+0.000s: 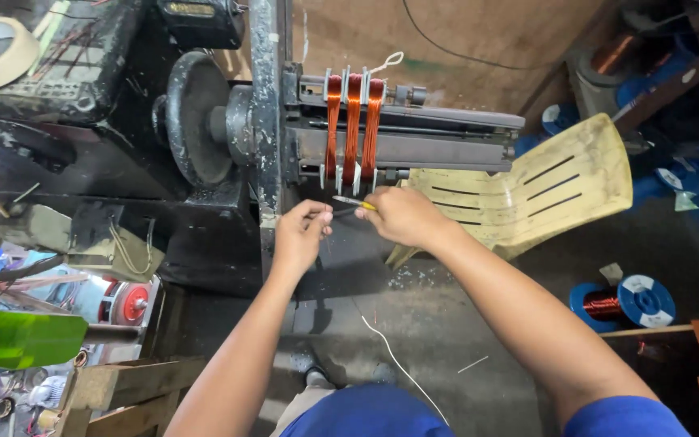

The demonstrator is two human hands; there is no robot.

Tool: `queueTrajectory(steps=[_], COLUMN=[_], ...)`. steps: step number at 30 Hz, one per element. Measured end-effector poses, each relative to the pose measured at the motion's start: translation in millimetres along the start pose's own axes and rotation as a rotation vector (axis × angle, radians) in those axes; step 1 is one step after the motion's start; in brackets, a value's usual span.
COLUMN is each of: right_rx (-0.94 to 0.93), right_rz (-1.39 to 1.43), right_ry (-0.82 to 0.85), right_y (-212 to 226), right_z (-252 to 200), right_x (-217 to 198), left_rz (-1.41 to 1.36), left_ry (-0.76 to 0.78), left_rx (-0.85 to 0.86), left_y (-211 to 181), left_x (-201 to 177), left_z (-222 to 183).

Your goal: Winding copper wire onto a machine to create motor coils, securing them with string ties, and organizing components on a workbench.

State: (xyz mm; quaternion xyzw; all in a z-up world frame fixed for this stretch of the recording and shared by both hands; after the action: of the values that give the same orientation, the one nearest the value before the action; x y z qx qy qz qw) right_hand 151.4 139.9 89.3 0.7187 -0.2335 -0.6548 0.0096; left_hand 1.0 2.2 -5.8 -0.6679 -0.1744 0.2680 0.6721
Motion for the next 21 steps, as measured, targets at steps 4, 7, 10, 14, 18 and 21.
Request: queueTrajectory(steps=[4,7,10,14,18,21], right_rx=[-0.005,-0.014,-0.028,-0.041,-0.038,-0.048], right_rz=[-0.067,-0.107,-0.138,-0.178,-0.192,-0.195], right_ry=[-0.002,0.010,0.029,0.010,0.002,-0.005], right_y=[1,1,3,8,5,1], right_z=[0,-2,-3,-4,-3,-1], right_x=[3,4,7,13,13,17], left_rz=[-0.038,-0.054,-0.072,-0.089,-0.100,-0.094], left_ry=[0.010,0.018,0.014,0.019,0.022,0.030], left_rx=[-0.034,-0.034,-0.053,-0.091,-0.088,-0.081], left_y=[8,13,17,19,13,14], left_x=[4,6,5,3,2,2], left_z=[-5,-8,-11,-13,-16,-17])
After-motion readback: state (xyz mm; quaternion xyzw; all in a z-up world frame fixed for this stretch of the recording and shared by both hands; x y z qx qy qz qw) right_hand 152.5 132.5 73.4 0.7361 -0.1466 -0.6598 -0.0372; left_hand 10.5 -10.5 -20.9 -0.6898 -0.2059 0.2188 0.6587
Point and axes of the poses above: each hand's wrist, its own z-axis towards the middle knuckle, its own x-axis out of the palm, y = z × x, the point moved 1 cm from there along z, towards the middle knuckle, and after that the axes turned 6 degrees about y, right-handed, at the moved point
